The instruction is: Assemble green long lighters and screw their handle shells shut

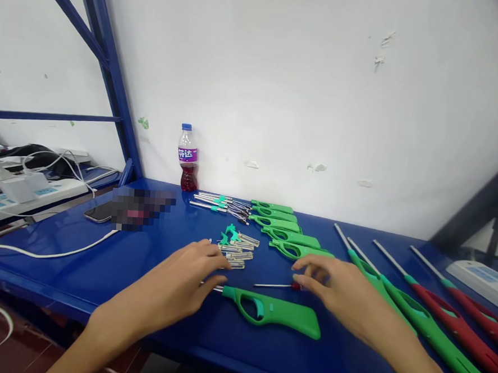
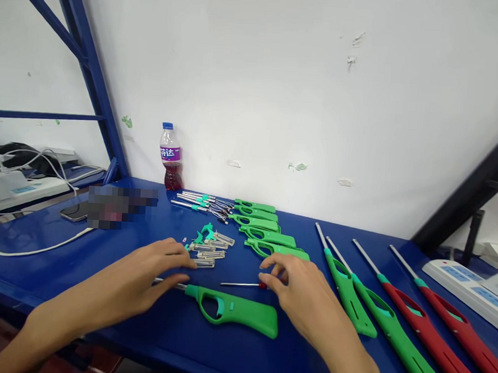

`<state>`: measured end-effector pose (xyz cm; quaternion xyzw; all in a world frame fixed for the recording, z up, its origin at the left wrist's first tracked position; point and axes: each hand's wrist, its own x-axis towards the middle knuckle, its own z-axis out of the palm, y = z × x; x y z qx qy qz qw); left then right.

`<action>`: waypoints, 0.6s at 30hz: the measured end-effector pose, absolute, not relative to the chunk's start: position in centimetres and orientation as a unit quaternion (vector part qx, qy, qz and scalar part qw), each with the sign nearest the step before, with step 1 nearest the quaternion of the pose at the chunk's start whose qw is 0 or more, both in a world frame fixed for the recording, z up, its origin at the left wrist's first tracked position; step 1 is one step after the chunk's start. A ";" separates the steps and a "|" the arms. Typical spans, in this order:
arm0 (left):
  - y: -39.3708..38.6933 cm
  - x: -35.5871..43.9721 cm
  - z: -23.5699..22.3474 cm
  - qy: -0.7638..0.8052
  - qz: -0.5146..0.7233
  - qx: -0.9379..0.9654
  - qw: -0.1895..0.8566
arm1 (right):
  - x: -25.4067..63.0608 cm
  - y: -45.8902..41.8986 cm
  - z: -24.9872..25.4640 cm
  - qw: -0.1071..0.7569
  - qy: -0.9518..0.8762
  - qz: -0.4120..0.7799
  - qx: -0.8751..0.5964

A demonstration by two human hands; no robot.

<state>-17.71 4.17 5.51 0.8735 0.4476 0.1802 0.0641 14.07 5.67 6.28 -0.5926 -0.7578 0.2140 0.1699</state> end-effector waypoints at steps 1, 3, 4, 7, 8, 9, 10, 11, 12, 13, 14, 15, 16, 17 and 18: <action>4.6 -18.1 5.6 0.458 0.179 0.869 0.052 | 14.8 5.9 6.0 0.165 -0.755 0.204 -0.601; 5.5 -18.8 5.8 0.473 0.178 0.862 0.038 | 15.9 6.2 5.5 0.153 -0.756 0.195 -0.606; 6.0 -19.2 5.8 0.478 0.181 0.859 0.035 | 16.2 6.3 5.3 0.146 -0.758 0.196 -0.604; 7.1 -20.5 5.4 0.493 0.187 0.849 0.030 | 16.2 6.5 4.9 0.131 -0.766 0.201 -0.597; 7.4 -20.8 5.2 0.498 0.188 0.846 0.029 | 16.0 6.5 4.8 0.128 -0.767 0.201 -0.596; 7.6 -21.2 5.0 0.504 0.187 0.843 0.029 | 15.9 6.5 4.8 0.127 -0.768 0.201 -0.595; 7.9 -21.4 4.9 0.508 0.186 0.840 0.028 | 15.8 6.5 4.8 0.126 -0.769 0.201 -0.594; 8.1 -21.6 4.8 0.511 0.185 0.839 0.028 | 15.8 6.5 4.8 0.124 -0.770 0.201 -0.593; 8.3 -21.6 4.7 0.513 0.184 0.838 0.028 | 15.8 6.5 4.9 0.123 -0.771 0.201 -0.591; 8.5 -21.6 4.6 0.513 0.182 0.838 0.027 | 15.8 6.4 4.9 0.121 -0.772 0.202 -0.590; 8.7 -21.5 4.5 0.513 0.182 0.839 0.026 | 15.8 6.4 4.9 0.119 -0.773 0.203 -0.589; 8.8 -21.4 4.5 0.512 0.181 0.839 0.025 | 15.8 6.4 5.0 0.118 -0.773 0.203 -0.589; 8.9 -21.2 4.4 0.511 0.181 0.840 0.024 | 15.8 6.4 5.0 0.118 -0.773 0.204 -0.590; 9.0 -21.0 4.3 0.511 0.180 0.840 0.022 | 15.8 6.3 5.1 0.118 -0.772 0.205 -0.590; 9.0 -20.8 4.2 0.512 0.180 0.840 0.020 | 15.7 6.3 5.2 0.118 -0.772 0.208 -0.589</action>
